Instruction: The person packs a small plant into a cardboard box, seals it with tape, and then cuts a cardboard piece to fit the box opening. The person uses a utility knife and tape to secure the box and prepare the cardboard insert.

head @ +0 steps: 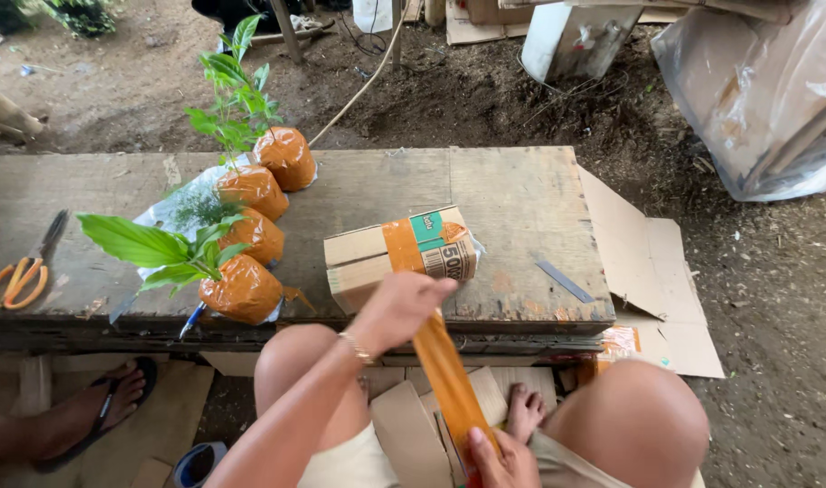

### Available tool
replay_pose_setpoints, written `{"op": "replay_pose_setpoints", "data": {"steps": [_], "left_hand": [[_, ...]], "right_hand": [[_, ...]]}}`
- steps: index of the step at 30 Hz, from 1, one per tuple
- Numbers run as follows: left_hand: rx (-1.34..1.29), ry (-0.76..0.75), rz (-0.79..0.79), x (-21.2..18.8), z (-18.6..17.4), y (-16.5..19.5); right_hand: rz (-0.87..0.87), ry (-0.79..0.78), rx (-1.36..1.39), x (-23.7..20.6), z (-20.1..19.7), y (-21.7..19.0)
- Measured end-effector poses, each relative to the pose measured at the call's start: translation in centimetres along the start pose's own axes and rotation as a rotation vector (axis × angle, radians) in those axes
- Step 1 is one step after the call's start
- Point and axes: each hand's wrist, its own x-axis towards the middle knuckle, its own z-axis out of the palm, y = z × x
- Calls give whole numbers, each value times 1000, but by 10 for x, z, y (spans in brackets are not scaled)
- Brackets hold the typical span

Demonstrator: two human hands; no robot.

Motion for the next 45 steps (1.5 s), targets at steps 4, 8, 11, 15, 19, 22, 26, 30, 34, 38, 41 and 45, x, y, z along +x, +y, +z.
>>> {"op": "replay_pose_setpoints", "data": {"steps": [4, 8, 11, 15, 19, 22, 26, 30, 34, 38, 41, 45], "left_hand": [[171, 98, 283, 35, 45, 23], [299, 91, 273, 60, 65, 57], [293, 93, 224, 68, 63, 76], [157, 109, 371, 61, 58, 73], [-133, -147, 209, 30, 75, 34], [-540, -128, -55, 9, 98, -3], [-1268, 329, -569, -5, 131, -42], [-1871, 716, -727, -12, 159, -62], [-1912, 805, -803, -26, 171, -74], [-1829, 874, -859, -22, 169, -79], [-1781, 915, -809, -16, 167, -75], [-1720, 977, -847, -15, 167, -69]], "right_hand": [[83, 85, 376, -3, -3, 51], [-84, 118, 484, 2, -22, 78], [-271, 126, 459, -6, -33, 90], [14, 119, 577, -17, -41, 100], [47, 112, 545, -12, -46, 98], [35, 164, 491, -6, -50, 92], [109, 154, 551, 3, -47, 80], [31, 91, 468, 5, -46, 71], [112, 86, 463, 7, -49, 67], [199, 52, 413, 9, -50, 61], [145, 19, 412, 9, -48, 52], [137, 12, 417, 2, -43, 42]]}}
